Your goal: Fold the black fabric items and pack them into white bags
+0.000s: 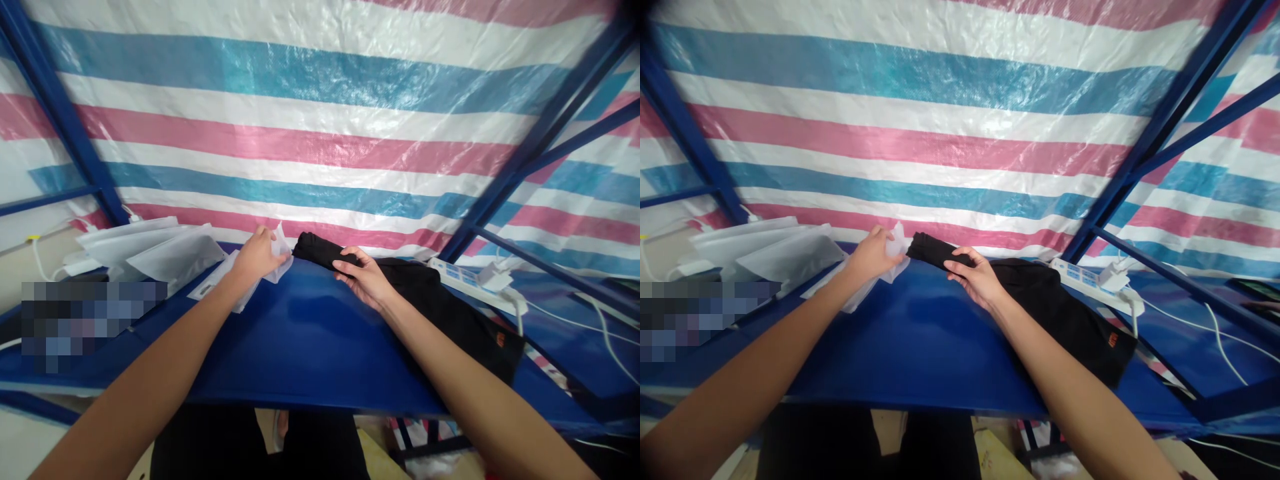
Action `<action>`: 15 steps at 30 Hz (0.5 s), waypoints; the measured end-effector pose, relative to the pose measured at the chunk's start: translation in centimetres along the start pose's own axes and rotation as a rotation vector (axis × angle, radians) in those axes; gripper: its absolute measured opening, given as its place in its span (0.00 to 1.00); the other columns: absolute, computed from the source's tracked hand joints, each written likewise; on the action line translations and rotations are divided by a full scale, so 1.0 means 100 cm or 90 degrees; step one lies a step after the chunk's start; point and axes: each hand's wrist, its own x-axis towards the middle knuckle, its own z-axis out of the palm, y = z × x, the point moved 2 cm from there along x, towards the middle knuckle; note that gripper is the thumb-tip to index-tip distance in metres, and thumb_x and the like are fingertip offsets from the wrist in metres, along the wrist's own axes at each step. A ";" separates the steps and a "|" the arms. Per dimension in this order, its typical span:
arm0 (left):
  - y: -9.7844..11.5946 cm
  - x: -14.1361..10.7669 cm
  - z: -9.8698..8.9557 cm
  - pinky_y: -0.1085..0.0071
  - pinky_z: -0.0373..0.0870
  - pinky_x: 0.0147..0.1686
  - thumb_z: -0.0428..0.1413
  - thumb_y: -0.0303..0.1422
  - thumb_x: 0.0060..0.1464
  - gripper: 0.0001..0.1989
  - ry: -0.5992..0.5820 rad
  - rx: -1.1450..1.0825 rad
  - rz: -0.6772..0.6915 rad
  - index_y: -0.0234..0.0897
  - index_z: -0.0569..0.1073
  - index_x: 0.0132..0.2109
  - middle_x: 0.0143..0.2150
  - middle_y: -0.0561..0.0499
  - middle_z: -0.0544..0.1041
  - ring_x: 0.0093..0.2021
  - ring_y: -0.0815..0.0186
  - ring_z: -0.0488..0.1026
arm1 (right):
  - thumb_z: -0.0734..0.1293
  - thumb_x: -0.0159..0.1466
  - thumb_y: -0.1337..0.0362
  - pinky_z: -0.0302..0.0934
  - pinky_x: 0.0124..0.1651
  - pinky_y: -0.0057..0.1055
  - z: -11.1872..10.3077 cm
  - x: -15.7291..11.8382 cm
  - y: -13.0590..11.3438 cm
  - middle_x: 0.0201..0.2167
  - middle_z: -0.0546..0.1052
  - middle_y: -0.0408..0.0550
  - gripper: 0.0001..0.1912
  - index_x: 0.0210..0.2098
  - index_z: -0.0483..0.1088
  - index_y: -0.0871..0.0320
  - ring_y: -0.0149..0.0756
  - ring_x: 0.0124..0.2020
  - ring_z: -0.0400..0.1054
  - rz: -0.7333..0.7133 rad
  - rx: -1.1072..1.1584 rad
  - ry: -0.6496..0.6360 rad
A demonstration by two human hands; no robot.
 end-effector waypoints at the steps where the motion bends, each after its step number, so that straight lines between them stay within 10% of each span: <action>1: 0.005 -0.003 0.003 0.58 0.76 0.54 0.69 0.46 0.58 0.26 -0.005 0.002 0.005 0.37 0.73 0.55 0.58 0.40 0.74 0.52 0.51 0.80 | 0.88 0.50 0.57 0.81 0.39 0.35 0.003 -0.002 -0.001 0.37 0.78 0.39 0.28 0.43 0.74 0.49 0.33 0.31 0.79 -0.008 0.004 -0.010; 10: 0.041 -0.020 0.017 0.57 0.80 0.54 0.67 0.29 0.58 0.24 -0.059 -0.083 0.095 0.37 0.70 0.59 0.63 0.39 0.70 0.53 0.52 0.81 | 0.85 0.56 0.51 0.80 0.40 0.41 0.017 -0.006 -0.006 0.50 0.78 0.47 0.20 0.40 0.78 0.53 0.34 0.31 0.78 -0.187 -0.222 -0.036; 15: 0.041 -0.022 0.023 0.52 0.72 0.70 0.56 0.17 0.55 0.41 -0.024 -0.125 0.168 0.39 0.60 0.74 0.76 0.37 0.61 0.70 0.49 0.72 | 0.81 0.62 0.57 0.76 0.60 0.52 0.013 -0.006 -0.007 0.57 0.77 0.52 0.10 0.41 0.82 0.51 0.51 0.56 0.78 -0.328 -0.432 -0.025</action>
